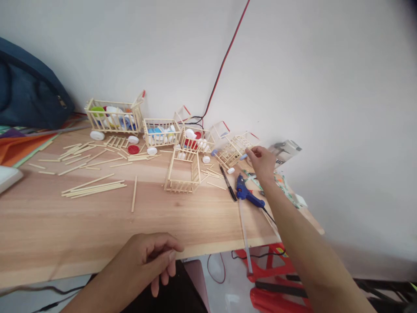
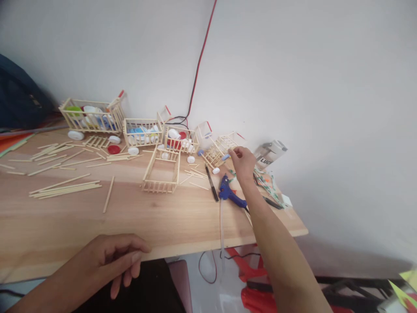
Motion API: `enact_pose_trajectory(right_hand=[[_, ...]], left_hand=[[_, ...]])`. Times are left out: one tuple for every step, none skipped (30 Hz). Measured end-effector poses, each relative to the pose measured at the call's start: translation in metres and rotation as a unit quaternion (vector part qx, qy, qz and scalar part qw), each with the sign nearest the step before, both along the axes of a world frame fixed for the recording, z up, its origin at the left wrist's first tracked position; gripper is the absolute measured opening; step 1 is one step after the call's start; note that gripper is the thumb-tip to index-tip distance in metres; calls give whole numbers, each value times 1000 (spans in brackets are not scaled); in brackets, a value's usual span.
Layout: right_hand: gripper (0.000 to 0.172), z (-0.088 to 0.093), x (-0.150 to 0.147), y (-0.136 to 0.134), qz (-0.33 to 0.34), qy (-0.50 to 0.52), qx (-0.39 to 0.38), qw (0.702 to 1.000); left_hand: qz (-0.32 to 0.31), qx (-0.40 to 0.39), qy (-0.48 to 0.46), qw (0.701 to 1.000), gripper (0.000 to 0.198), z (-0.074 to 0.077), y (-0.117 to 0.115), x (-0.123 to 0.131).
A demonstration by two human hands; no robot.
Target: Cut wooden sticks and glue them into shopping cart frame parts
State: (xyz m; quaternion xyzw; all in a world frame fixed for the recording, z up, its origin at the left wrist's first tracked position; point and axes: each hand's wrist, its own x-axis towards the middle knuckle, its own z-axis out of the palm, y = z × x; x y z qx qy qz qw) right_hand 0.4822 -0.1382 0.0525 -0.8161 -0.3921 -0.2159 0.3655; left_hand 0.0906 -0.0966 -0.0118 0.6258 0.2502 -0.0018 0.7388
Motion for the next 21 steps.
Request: enact_pose_trajectory(right_hand=[[25,3,1,-3,-1,0,7,1000],[25,6,1,-7,-4,1,17,1000],[24,11,1,-12,-8,1,30,1000],[23,17,0,-18,-13,1,44,999],[23,24,-2,-25,-18,1,58,998],[22,31,-6,-33,-23,0,70,997],[22,38,-13,-42,-22,4,83,996],[22,45,-22,-51,-17,17,93,995],[24,50,-34,-59,-5,39,100,994],[25,53,-48,-66,22,86,108,990],[27,54,-64,-72,47,142,97,984],[28,53,-81,-76,71,189,82,976],[28,49,-98,-78,103,237,54,965],[29,43,-114,-78,136,278,37,950],[29,36,-129,-77,174,314,28,933],[30,29,-143,-75,207,340,22,917],[30,21,-154,-73,233,360,22,903],[30,14,-164,-70,254,377,19,890],[29,7,-173,-68,270,391,16,880],[27,2,-180,-66,281,403,13,871],[26,-2,-186,-64,291,413,10,863]], left_hand=[[1,0,0,1000,33,0,-1,0],[3,1,-2,1000,33,0,-1,0],[4,2,-3,1000,34,0,-2,-1],[6,4,-6,1000,34,1,-2,-1],[7,9,-10,1000,34,2,-2,-1],[10,22,-13,1000,34,5,-1,0],[17,42,-15,999,34,8,1,0],[31,72,-19,997,34,13,2,1],[49,109,-27,992,33,19,3,3],[72,150,-38,985,31,26,4,6],[95,189,-55,976,28,34,5,11],[114,218,-76,966,27,42,4,17],[124,239,-86,959,28,50,2,24],[131,254,-91,954,30,57,0,32],[126,264,-102,951,31,61,-3,40],[119,276,-129,945,31,64,-6,48],[94,276,-154,944,30,65,-8,56],[84,270,-174,943,27,64,-10,62],[83,265,-180,944,23,61,-12,67],[78,254,-177,948,23,57,-13,70],[77,234,-174,954,27,53,-14,71]])
